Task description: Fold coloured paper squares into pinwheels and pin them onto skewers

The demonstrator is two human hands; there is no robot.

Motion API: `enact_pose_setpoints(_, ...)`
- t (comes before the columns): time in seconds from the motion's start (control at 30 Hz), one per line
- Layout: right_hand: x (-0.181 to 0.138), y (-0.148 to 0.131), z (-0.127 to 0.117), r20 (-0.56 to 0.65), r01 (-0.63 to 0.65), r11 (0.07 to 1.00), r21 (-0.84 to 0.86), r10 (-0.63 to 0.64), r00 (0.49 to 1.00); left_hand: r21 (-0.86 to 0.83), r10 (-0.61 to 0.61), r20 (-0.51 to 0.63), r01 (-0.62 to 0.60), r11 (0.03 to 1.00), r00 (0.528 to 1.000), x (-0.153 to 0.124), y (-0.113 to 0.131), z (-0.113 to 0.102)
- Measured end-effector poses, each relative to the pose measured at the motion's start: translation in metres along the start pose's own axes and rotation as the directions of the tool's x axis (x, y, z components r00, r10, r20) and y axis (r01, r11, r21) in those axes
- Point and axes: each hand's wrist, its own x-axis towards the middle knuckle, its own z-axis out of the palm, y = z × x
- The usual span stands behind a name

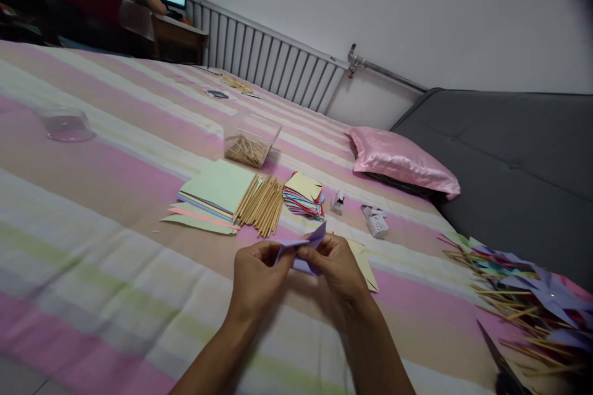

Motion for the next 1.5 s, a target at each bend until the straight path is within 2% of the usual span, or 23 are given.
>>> enact_pose_setpoints(0.33,0.0,-0.002,-0.001,-0.007,0.025,0.999,-0.034,-0.025,1.0,-0.107,-0.05,0.1,0.061,0.992,0.994,0.002,0.003,0.002)
enact_pose_setpoints(0.53,0.0,-0.009,0.004,-0.1,0.137,0.958,-0.252,-0.167,0.981,-0.203,-0.163,0.091,0.178,0.963,0.982,0.002,0.006,0.004)
enact_pose_setpoints(0.6,0.001,-0.009,0.005,-0.076,0.117,0.972,-0.206,-0.135,0.988,-0.233,-0.183,0.087,0.199,0.952,0.979,0.002,0.006,0.005)
enact_pose_setpoints(0.77,0.003,-0.008,0.004,0.044,-0.032,0.998,0.058,0.029,0.999,-0.238,-0.211,0.06,0.219,0.946,0.976,0.005,0.006,0.002)
enact_pose_setpoints(0.87,0.002,-0.007,0.004,0.029,-0.069,0.997,0.033,0.068,0.997,-0.174,-0.187,0.06,0.195,0.965,0.981,0.008,0.005,-0.001)
enact_pose_setpoints(1.0,0.002,-0.004,0.004,-0.03,-0.086,0.995,-0.06,0.084,0.996,-0.045,-0.095,0.106,0.1,0.994,0.99,0.009,0.004,-0.002)
enact_pose_setpoints(1.1,0.004,-0.002,0.001,-0.072,-0.1,0.993,-0.056,0.095,0.993,-0.018,-0.06,0.133,0.063,0.998,0.989,0.01,0.005,-0.005)
enact_pose_setpoints(1.2,0.006,0.0,-0.005,-0.138,-0.096,0.995,-0.034,0.091,0.986,0.005,-0.038,0.106,0.037,0.999,0.994,0.015,0.006,-0.012)
enact_pose_setpoints(1.27,0.007,0.001,-0.007,-0.184,-0.079,0.997,-0.01,0.076,0.98,0.099,0.058,0.039,-0.062,0.993,0.998,0.02,0.004,-0.02)
enact_pose_setpoints(1.33,0.008,0.002,-0.008,-0.218,-0.07,0.997,0.013,0.071,0.973,0.329,0.237,-0.032,-0.214,0.92,0.971,0.025,0.0,-0.026)
enact_pose_setpoints(1.4,0.008,0.002,-0.009,-0.222,-0.066,0.997,0.029,0.071,0.972,0.617,0.401,0.014,-0.324,0.717,0.916,0.028,-0.005,-0.03)
enact_pose_setpoints(1.43,0.008,0.002,-0.008,-0.215,-0.065,0.997,0.033,0.071,0.974,0.725,0.435,0.074,-0.348,0.594,0.897,0.029,-0.008,-0.03)
enact_pose_setpoints(1.5,0.009,0.002,-0.008,-0.2,-0.06,0.997,0.04,0.067,0.978,0.85,0.42,0.164,-0.344,0.399,0.893,0.028,-0.013,-0.027)
